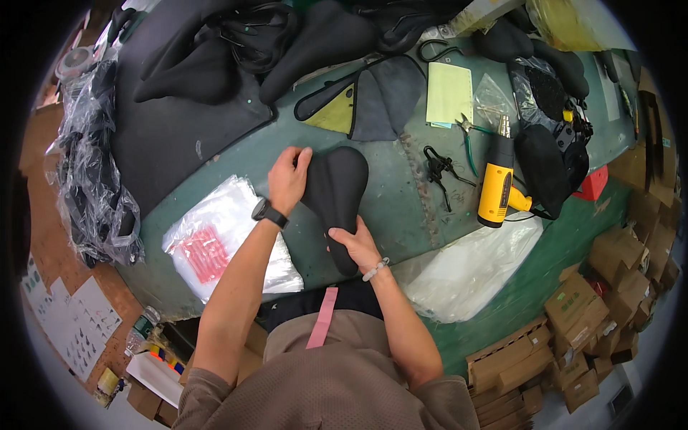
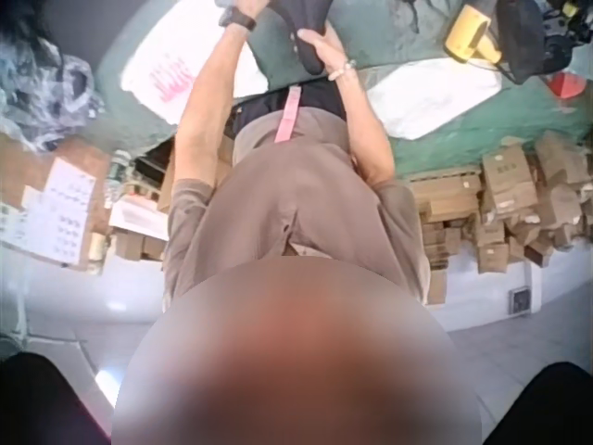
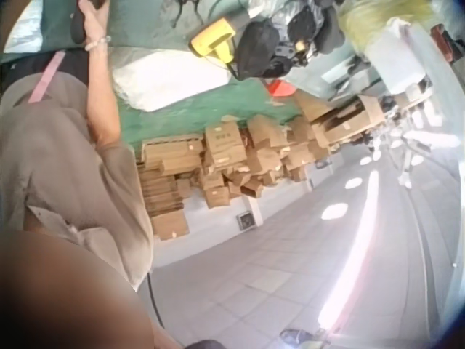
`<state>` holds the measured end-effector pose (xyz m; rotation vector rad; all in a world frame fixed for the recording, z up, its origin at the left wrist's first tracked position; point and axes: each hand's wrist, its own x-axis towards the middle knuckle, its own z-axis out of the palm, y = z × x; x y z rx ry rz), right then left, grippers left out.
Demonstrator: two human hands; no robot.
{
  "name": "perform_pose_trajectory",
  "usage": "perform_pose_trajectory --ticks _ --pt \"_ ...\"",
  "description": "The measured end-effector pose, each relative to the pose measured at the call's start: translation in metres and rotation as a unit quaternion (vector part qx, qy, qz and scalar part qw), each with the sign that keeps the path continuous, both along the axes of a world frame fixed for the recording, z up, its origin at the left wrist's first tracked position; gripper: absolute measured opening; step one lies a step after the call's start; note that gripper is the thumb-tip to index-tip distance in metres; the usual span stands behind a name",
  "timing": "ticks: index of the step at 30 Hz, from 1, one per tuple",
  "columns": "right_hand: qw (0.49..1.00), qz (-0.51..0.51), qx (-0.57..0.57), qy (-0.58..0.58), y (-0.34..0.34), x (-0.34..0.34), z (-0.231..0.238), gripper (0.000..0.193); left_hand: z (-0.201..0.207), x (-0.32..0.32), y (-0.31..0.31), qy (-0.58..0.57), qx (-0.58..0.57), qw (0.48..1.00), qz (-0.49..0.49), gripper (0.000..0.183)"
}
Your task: The recorder is picking up individual bicycle seats and placing them into protective plastic bags at a manufacturing workbench.
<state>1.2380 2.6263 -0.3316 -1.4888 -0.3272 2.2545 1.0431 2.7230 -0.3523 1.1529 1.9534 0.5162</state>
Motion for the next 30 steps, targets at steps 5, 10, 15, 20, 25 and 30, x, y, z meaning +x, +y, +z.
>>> perform_pose_trajectory --ticks 5,10,15,20,25,30 --pt "1.0 -0.012 0.027 -0.01 -0.004 0.007 -0.004 0.063 0.011 -0.005 -0.02 -0.047 0.044 0.994 -0.087 0.062" --pt "0.993 0.028 0.083 -0.081 -0.012 0.054 -0.014 0.076 0.03 0.024 -0.01 -0.11 -0.046 0.989 -0.089 0.059" --pt "0.987 -0.009 0.136 -0.084 0.043 0.107 0.047 0.056 0.015 0.007 0.016 -0.011 0.137 0.99 -0.004 0.055" --pt "0.973 -0.043 0.161 -0.16 0.176 0.15 0.067 0.043 0.004 -0.044 0.114 0.254 0.224 0.941 -0.023 0.062" --pt "0.973 -0.032 0.074 -0.215 0.233 0.179 0.032 0.04 0.01 -0.043 0.128 0.262 0.156 0.948 -0.096 0.057" --pt "0.805 0.072 0.414 -0.42 0.142 0.051 0.069 0.033 0.045 0.01 -0.003 0.074 0.117 0.989 0.054 0.063"
